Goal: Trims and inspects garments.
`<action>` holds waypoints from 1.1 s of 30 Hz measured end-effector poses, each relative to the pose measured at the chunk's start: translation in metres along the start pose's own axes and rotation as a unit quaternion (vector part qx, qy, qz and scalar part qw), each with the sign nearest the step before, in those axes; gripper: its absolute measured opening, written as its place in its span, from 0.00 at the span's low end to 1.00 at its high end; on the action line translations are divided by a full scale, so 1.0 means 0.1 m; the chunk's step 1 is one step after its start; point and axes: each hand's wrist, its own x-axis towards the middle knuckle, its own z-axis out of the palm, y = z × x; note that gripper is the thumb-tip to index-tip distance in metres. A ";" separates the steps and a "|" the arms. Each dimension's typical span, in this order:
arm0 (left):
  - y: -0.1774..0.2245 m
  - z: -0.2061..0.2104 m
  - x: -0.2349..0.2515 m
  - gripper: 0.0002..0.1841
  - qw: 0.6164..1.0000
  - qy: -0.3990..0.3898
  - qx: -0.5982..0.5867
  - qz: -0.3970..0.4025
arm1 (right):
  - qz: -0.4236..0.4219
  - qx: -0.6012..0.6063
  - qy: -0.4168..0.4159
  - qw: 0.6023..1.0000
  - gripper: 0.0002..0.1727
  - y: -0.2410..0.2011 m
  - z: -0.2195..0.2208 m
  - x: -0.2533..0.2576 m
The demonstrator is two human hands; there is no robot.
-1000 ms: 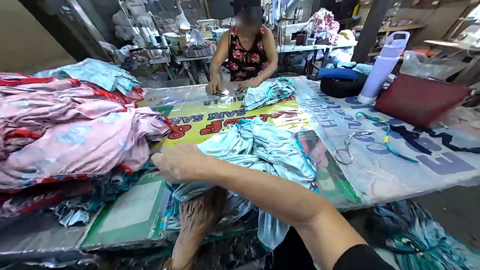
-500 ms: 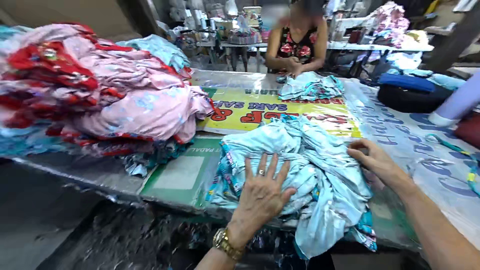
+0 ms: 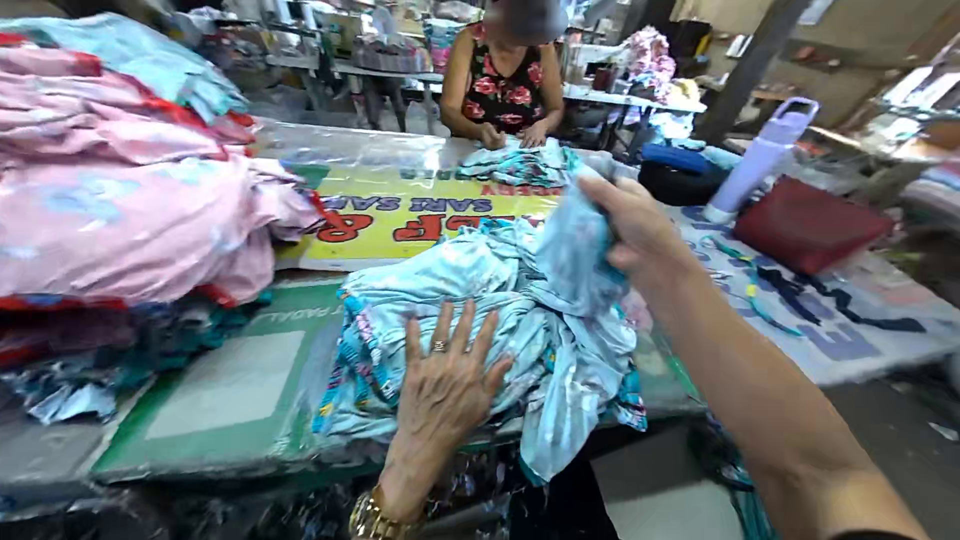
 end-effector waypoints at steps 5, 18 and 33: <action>-0.05 -0.03 -0.02 0.34 1.000 0.008 0.006 0.007 | -0.286 -0.415 -0.350 0.789 0.11 -0.57 1.27 0.06; 0.06 -0.57 -0.36 0.20 0.993 0.061 -0.086 0.056 | 0.069 -0.663 -0.075 0.741 0.31 0.99 -1.33 -0.48; -0.58 -0.40 -0.23 0.22 0.984 0.063 -0.138 -0.098 | 0.093 -0.572 -0.035 0.814 0.31 1.12 -1.33 -0.41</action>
